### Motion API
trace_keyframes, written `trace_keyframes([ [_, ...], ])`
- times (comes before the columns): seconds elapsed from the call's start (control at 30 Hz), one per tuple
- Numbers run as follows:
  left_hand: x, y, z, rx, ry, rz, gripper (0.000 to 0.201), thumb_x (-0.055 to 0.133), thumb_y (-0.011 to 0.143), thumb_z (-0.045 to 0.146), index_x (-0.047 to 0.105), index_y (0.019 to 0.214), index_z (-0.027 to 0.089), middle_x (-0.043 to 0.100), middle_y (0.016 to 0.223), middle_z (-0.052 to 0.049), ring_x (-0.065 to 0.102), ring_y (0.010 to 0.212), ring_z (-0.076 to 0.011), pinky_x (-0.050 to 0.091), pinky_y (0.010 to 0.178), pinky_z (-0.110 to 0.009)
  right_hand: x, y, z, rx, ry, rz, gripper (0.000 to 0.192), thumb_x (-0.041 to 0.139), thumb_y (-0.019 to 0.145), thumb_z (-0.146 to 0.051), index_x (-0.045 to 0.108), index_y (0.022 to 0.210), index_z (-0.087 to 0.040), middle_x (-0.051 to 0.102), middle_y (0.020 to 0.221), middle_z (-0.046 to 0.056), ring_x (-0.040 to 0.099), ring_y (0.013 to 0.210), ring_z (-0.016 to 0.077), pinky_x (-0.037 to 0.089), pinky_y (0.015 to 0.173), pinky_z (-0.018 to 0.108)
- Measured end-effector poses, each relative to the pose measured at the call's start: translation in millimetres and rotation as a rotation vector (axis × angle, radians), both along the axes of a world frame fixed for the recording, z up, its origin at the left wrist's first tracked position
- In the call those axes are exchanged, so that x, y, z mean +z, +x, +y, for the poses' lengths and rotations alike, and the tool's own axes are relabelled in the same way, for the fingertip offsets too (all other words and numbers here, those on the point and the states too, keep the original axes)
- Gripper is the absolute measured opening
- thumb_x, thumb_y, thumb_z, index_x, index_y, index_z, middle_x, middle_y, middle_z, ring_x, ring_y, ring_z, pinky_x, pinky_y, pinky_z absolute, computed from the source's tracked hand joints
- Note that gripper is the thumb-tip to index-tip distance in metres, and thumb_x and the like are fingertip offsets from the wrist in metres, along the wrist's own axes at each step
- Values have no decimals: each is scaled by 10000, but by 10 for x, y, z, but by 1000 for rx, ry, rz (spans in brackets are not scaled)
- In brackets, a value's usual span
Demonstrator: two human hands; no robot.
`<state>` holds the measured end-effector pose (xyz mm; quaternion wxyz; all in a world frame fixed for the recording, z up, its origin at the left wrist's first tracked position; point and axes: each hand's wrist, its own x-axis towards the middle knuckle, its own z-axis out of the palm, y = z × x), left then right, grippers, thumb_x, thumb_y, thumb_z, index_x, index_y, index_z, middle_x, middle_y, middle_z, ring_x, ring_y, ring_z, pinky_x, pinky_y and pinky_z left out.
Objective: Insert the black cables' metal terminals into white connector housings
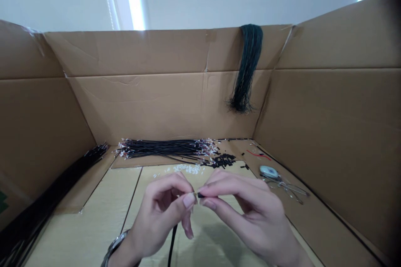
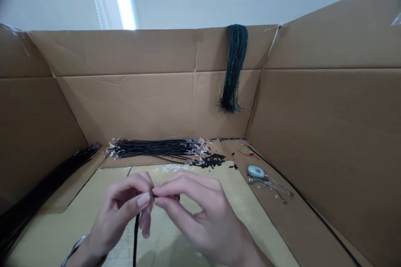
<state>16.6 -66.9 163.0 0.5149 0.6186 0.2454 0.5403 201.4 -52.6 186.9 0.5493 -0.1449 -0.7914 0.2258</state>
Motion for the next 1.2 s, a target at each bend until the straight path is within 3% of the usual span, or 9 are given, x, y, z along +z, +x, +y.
trace_keyframes([
  [0.3, -4, 4, -3, -90, -45, -33, 212, 637, 923, 334, 641, 811, 153, 528, 660, 44, 587, 426, -34, 414, 426, -142, -51, -26, 5, 25, -8, 33, 264, 679, 821, -4, 689, 1016, -184, 709, 811, 13, 669, 734, 123, 557, 688, 257],
  [0.63, 43, 12, -64, -106, -56, -80, 200, 633, 924, 327, 654, 816, 160, 506, 714, 42, 584, 433, -25, 462, 426, -133, -95, -79, -43, -46, 203, 68, 431, 602, 769, 124, 646, 1115, -129, 671, 822, 61, 624, 726, 149, 542, 619, 296],
  [0.93, 127, -22, -95, -163, -147, 4, 247, 647, 906, 366, 625, 799, 144, 505, 727, 32, 548, 460, -20, 494, 462, -138, -53, -44, -52, -25, 170, 31, 375, 618, 798, 80, 660, 1097, -142, 677, 803, 51, 623, 710, 144, 539, 622, 285],
  [1.07, 150, -44, -75, -128, -155, 144, 265, 629, 913, 387, 612, 826, 137, 564, 725, 11, 590, 513, -54, 508, 508, -162, 13, 47, -28, 24, 38, -52, 262, 637, 851, -7, 677, 1041, -184, 696, 797, 21, 653, 717, 132, 537, 649, 260],
  [1.2, 172, -65, -40, -61, -153, 258, 279, 644, 900, 382, 630, 790, 126, 637, 651, -22, 631, 568, -102, 519, 574, -203, 58, 133, 28, -17, -54, -195, 129, 659, 880, -101, 697, 959, -196, 702, 779, 3, 658, 707, 121, 516, 641, 237],
])
